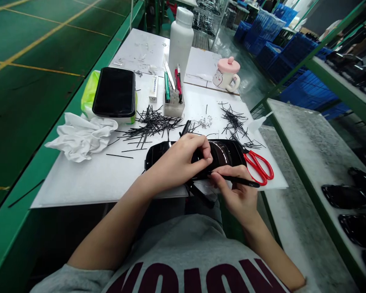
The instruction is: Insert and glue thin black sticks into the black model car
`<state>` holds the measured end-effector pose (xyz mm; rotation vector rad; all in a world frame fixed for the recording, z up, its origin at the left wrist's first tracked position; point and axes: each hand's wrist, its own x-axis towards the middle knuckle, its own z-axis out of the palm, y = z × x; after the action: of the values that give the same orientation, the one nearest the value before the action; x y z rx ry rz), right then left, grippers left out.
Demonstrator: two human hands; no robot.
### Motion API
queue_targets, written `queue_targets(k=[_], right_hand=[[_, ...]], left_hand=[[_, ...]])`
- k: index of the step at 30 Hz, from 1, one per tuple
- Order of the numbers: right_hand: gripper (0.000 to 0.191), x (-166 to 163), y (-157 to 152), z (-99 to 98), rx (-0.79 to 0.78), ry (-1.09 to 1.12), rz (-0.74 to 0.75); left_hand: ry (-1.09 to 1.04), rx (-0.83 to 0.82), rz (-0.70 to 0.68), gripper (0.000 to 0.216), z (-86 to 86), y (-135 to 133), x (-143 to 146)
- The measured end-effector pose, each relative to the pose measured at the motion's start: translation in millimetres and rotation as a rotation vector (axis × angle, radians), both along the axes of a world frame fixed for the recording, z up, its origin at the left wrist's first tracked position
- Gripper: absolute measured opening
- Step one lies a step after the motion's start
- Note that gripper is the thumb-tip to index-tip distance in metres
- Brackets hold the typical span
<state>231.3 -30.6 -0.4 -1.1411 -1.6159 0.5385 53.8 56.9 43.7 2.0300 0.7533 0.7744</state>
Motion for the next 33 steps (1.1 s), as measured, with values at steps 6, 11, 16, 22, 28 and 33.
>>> queue_targets(k=[6,11,16,22,28,33], right_hand=[[0.017,5.9,3.3,1.4,0.145,-0.197,0.091],[0.020,11.4,2.7,0.6,0.194,-0.237,0.114],[0.017,11.6,2.3,1.2,0.208,-0.257,0.095],[0.017,22.8,-11.6,12.4,0.134,-0.220,0.008],[0.012,31.9,-27.6,36.7,0.182,0.087,-0.192],[0.007,27.4,-30.8,47.8,0.140,0.162,-0.256]], left_hand=[[0.012,0.013,0.007,0.015,-0.1,0.4,1.1],[0.006,0.027,0.001,0.016,-1.8,0.1,0.6],[0.008,0.020,0.006,0.016,-0.9,-0.2,0.3],[0.001,0.019,0.004,0.016,-0.1,-0.6,0.2],[-0.021,-0.003,-0.035,0.018,2.3,-3.9,0.3],[-0.050,0.007,-0.110,0.020,5.1,-8.7,6.4]])
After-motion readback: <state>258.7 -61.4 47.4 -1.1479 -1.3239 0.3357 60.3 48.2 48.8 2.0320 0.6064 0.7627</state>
